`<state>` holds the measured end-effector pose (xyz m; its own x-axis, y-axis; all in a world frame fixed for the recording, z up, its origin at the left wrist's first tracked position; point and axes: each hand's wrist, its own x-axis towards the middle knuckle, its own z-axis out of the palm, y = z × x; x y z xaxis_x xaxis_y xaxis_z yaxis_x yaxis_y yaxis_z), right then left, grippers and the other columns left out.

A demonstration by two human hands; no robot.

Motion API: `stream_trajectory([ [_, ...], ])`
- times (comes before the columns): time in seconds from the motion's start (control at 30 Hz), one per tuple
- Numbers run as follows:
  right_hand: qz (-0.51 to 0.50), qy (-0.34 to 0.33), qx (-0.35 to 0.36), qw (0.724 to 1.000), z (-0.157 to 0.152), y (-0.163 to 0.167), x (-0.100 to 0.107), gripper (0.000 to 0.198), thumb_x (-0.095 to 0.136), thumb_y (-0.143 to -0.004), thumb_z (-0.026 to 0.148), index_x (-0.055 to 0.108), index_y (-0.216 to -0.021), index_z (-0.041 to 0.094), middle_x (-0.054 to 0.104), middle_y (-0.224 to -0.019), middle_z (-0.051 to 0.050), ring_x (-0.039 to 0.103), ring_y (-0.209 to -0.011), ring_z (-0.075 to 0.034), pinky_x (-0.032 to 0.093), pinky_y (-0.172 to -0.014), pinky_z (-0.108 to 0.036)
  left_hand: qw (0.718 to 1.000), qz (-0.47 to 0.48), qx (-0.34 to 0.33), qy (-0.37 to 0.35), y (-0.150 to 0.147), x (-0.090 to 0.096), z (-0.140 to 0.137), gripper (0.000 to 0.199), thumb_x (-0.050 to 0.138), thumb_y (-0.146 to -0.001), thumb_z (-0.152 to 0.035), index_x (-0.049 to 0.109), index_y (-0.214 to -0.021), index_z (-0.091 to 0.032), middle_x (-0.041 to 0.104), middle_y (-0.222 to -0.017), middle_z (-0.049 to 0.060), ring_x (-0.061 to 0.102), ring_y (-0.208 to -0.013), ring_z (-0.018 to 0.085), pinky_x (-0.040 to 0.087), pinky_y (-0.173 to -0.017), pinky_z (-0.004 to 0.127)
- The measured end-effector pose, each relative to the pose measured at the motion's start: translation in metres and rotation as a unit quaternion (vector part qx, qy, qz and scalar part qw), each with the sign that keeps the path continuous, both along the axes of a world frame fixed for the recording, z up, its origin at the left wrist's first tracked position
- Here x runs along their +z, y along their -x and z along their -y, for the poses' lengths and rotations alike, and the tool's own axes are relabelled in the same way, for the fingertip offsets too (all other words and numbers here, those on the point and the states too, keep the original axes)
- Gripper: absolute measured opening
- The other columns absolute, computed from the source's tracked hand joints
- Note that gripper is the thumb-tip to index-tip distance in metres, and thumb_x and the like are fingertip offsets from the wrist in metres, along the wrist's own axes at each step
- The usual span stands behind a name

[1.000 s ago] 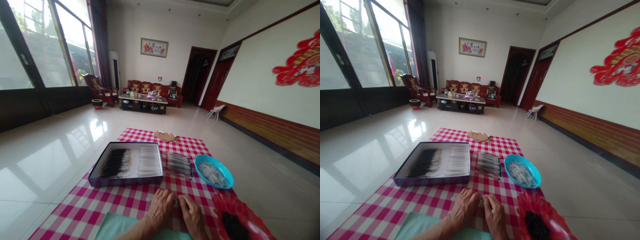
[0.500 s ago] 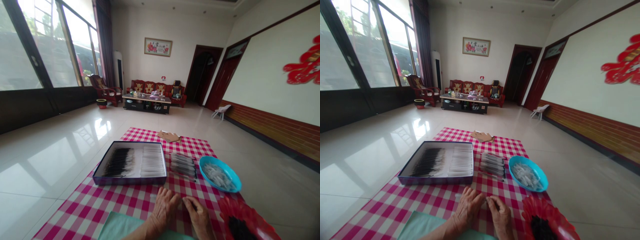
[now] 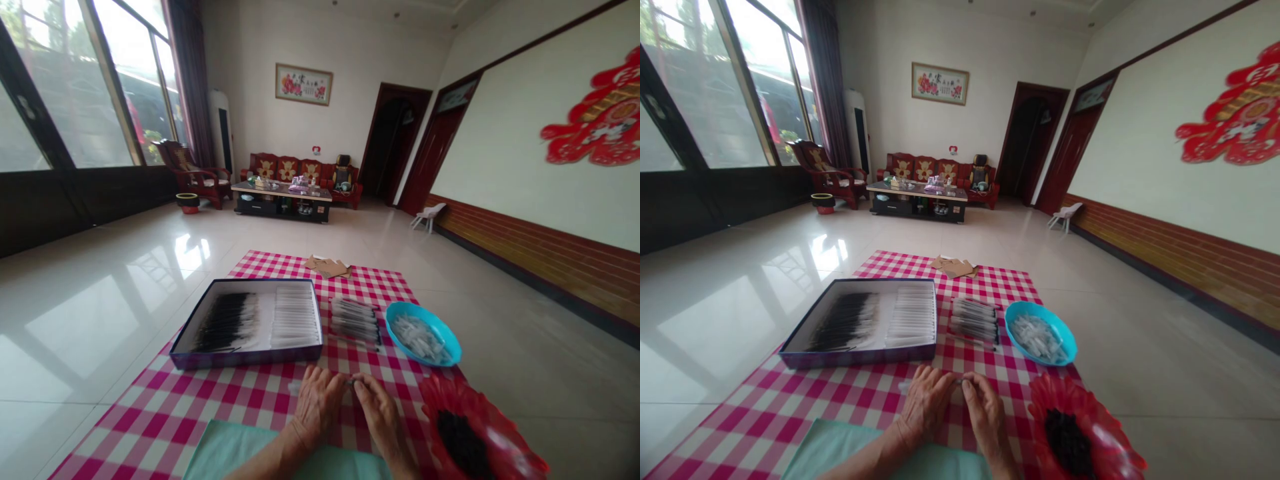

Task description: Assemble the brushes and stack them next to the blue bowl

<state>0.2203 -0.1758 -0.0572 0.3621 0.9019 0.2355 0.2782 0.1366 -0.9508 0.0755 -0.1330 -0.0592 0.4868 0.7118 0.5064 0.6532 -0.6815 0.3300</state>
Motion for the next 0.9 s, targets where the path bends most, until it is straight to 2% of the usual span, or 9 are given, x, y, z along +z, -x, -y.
stream_trajectory([
  [0.07,0.03,0.018,-0.021,0.999,-0.0004,-0.0007,-0.0042,0.035,0.058,-0.077,0.05,0.069,-0.082,0.017,0.073,-0.077,-0.007,0.068,-0.073,-0.023,0.055,-0.064,-0.027,1.0,-0.007,-0.002,0.001,-0.0002,-0.0018,0.0,0.016,0.041,-0.089,-0.022,0.057,-0.088,-0.025,0.056,-0.074,0.001,0.048,-0.072,0.018,0.032,-0.071,0.033],
  [0.17,0.033,0.025,-0.012,0.999,-0.0002,-0.0021,-0.0072,0.034,0.058,-0.076,0.049,0.069,-0.081,0.017,0.072,-0.074,-0.006,0.067,-0.07,-0.022,0.054,-0.063,-0.027,1.0,-0.012,-0.005,0.002,-0.0001,-0.0056,0.0,0.016,0.041,-0.089,-0.021,0.056,-0.087,-0.025,0.055,-0.074,0.001,0.048,-0.072,0.019,0.032,-0.072,0.033],
  [0.27,0.0,0.008,0.017,1.0,0.0007,-0.002,-0.007,0.03,0.06,-0.077,0.046,0.066,-0.085,0.017,0.071,-0.079,-0.006,0.067,-0.074,-0.022,0.054,-0.067,-0.028,1.0,-0.01,-0.011,0.006,0.0004,-0.0074,0.0,0.017,0.041,-0.089,-0.019,0.056,-0.09,-0.025,0.055,-0.075,0.001,0.048,-0.073,0.019,0.032,-0.074,0.033],
  [0.33,-0.025,-0.008,0.041,0.999,0.001,-0.001,-0.0067,0.03,0.061,-0.077,0.043,0.064,-0.092,0.017,0.071,-0.089,-0.008,0.067,-0.084,-0.023,0.054,-0.073,-0.03,1.0,-0.009,-0.017,0.009,0.0007,-0.0069,-0.0001,0.017,0.041,-0.089,-0.019,0.056,-0.094,-0.025,0.056,-0.076,0.001,0.048,-0.073,0.019,0.032,-0.073,0.033],
  [0.43,-0.032,-0.019,0.03,0.999,0.0005,0.0006,-0.007,0.035,0.061,-0.077,0.043,0.063,-0.099,0.017,0.07,-0.097,-0.009,0.066,-0.09,-0.024,0.054,-0.076,-0.031,1.0,-0.012,-0.017,0.005,0.0006,-0.0057,-0.0003,0.017,0.041,-0.089,-0.02,0.057,-0.094,-0.025,0.056,-0.075,0.001,0.048,-0.072,0.018,0.032,-0.072,0.033],
  [0.53,0.03,0.0,-0.019,0.999,-0.0006,0.001,-0.0084,0.03,0.058,-0.079,0.044,0.067,-0.086,0.017,0.072,-0.079,-0.007,0.067,-0.073,-0.021,0.054,-0.065,-0.026,1.0,-0.015,-0.011,-0.004,0.0003,-0.0056,-0.0006,0.017,0.04,-0.09,-0.02,0.057,-0.088,-0.024,0.055,-0.073,0.001,0.048,-0.071,0.018,0.032,-0.072,0.032],
  [0.63,0.063,0.005,-0.021,0.998,-0.001,-0.0001,-0.0102,0.029,0.057,-0.079,0.045,0.068,-0.08,0.017,0.071,-0.071,-0.005,0.065,-0.066,-0.02,0.053,-0.06,-0.025,1.0,-0.015,-0.01,-0.009,0.0001,-0.0063,-0.0008,0.016,0.042,-0.089,-0.019,0.057,-0.085,-0.023,0.055,-0.073,0.001,0.048,-0.071,0.018,0.032,-0.071,0.032],
  [0.9,-0.05,0.007,0.048,0.998,0.0025,0.0004,-0.0068,0.034,0.062,-0.076,0.045,0.064,-0.096,0.017,0.07,-0.092,-0.009,0.066,-0.085,-0.023,0.053,-0.074,-0.029,1.0,-0.012,-0.025,-0.006,0.0018,-0.0054,0.0002,0.015,0.042,-0.09,-0.021,0.057,-0.092,-0.025,0.056,-0.075,0.001,0.048,-0.072,0.018,0.033,-0.071,0.032],
])
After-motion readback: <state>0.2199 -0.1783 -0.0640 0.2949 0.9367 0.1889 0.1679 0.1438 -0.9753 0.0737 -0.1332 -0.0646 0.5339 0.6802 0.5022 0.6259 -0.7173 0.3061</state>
